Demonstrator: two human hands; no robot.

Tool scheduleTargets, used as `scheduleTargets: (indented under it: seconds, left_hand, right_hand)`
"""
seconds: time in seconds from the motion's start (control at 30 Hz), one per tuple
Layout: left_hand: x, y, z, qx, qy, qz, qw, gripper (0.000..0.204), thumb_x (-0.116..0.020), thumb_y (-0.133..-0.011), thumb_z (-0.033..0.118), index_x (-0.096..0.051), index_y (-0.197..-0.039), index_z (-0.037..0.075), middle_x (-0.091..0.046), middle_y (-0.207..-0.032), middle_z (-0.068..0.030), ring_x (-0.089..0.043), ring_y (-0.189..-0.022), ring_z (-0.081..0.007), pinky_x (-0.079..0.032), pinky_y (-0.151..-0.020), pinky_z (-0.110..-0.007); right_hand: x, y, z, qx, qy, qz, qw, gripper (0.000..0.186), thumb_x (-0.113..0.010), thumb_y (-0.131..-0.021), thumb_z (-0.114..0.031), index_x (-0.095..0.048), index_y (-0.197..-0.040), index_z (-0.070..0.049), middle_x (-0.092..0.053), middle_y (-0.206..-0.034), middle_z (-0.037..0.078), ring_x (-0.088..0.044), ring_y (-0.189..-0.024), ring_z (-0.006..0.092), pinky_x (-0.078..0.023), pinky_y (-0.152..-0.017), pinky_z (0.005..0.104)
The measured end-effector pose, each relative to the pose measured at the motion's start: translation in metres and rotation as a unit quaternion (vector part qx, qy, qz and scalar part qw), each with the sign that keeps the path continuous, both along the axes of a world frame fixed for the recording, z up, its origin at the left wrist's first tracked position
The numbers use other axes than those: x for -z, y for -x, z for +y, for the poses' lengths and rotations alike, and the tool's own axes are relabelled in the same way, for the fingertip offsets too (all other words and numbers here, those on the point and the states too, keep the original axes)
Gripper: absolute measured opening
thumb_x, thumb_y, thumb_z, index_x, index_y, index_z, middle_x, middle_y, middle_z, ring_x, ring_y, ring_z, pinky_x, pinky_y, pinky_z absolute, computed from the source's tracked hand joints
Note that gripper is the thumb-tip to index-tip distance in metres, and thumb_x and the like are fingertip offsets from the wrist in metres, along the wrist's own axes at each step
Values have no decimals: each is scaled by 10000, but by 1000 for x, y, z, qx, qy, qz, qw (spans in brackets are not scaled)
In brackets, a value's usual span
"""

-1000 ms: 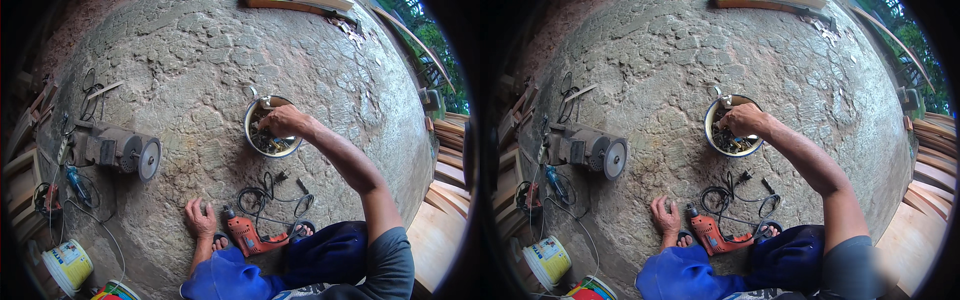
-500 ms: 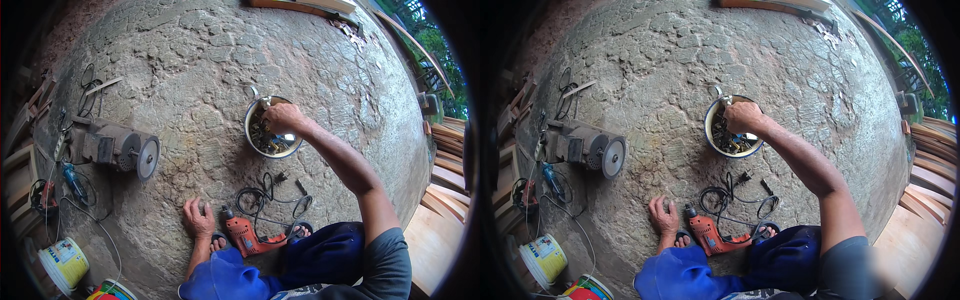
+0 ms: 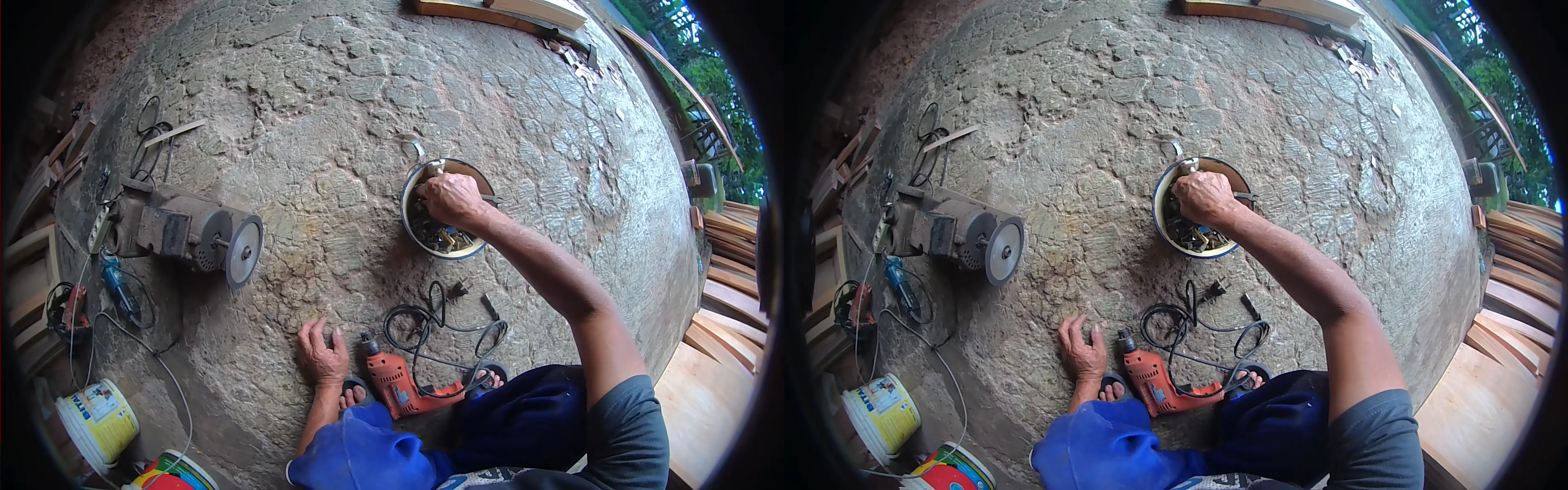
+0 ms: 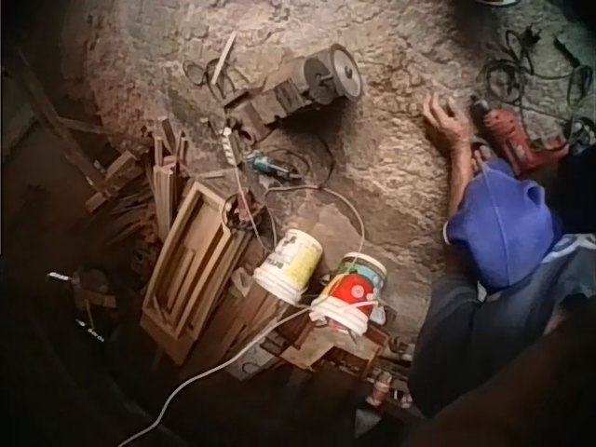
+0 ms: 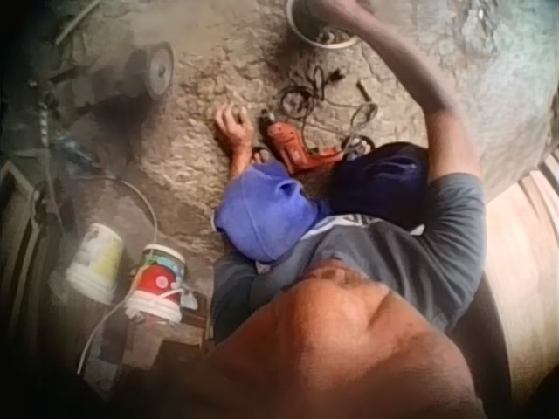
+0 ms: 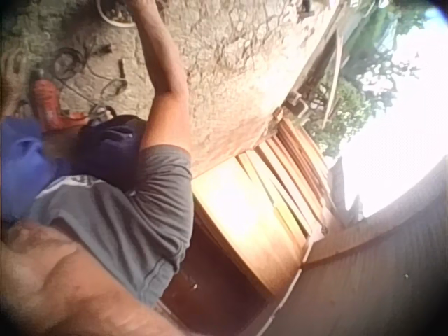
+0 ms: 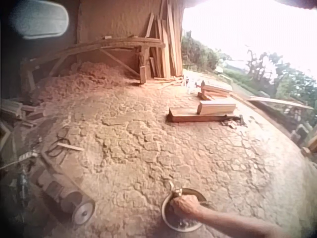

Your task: The person sits on the ground and uses a chisel and hammer to carve a piece of wood. They then stand, retrieve a drill and a bowl of hardware, and sort through the contents.

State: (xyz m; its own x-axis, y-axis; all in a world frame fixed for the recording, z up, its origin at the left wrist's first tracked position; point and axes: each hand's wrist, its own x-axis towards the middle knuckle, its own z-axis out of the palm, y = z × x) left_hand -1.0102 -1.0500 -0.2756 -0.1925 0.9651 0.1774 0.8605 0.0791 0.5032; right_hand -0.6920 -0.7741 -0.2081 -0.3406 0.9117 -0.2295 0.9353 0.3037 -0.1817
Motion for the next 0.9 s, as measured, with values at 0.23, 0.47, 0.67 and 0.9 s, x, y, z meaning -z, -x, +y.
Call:
scheduleTargets:
  seconds: [0.23, 0.47, 0.67, 0.9]
  left_hand:
    - [0, 0, -1, 0, 2, -4, 1000, 367, -751, -877, 222, -669, -1207, 82, -592, -1247, -146, -582, -1158, -376, -496, -970, -485]
    - [-3, 0, -1, 1, 6, -3, 1000, 376, -755, -875, 219, -660, -1212, 82, -587, -1262, -148, -575, -1169, -379, -489, -981, -488]
    - [0, 1, -2, 6, 4, -13, 1000, 367, -737, -887, 213, -653, -1211, 61, -579, -1266, -171, -578, -1180, -395, -484, -989, -489]
    - [3, 0, -2, 4, -17, -5, 1000, 362, -751, -879, 221, -667, -1192, 60, -589, -1256, -152, -582, -1148, -380, -494, -959, -481]
  right_hand:
    - [7, 8, 6, -18, -13, -16, 1000, 149, -654, -826, -172, -730, -856, -48, -728, -824, 223, -740, -778, 406, -583, -662, 516]
    - [-10, -13, 2, -26, -14, 170, 985, 210, -620, -947, -206, -664, -1058, -33, -712, -913, 231, -719, -854, 392, -557, -717, 490]
    - [-25, -41, -7, 100, 90, 450, 883, 260, -632, -1047, -297, -625, -1046, -37, -674, -919, 35, -631, -838, 138, -511, -717, 338]
    - [-27, -36, -16, 253, 271, 654, 660, 177, -582, -1080, -222, -592, -1140, -55, -719, -1081, 97, -718, -1018, 192, -598, -899, 344]
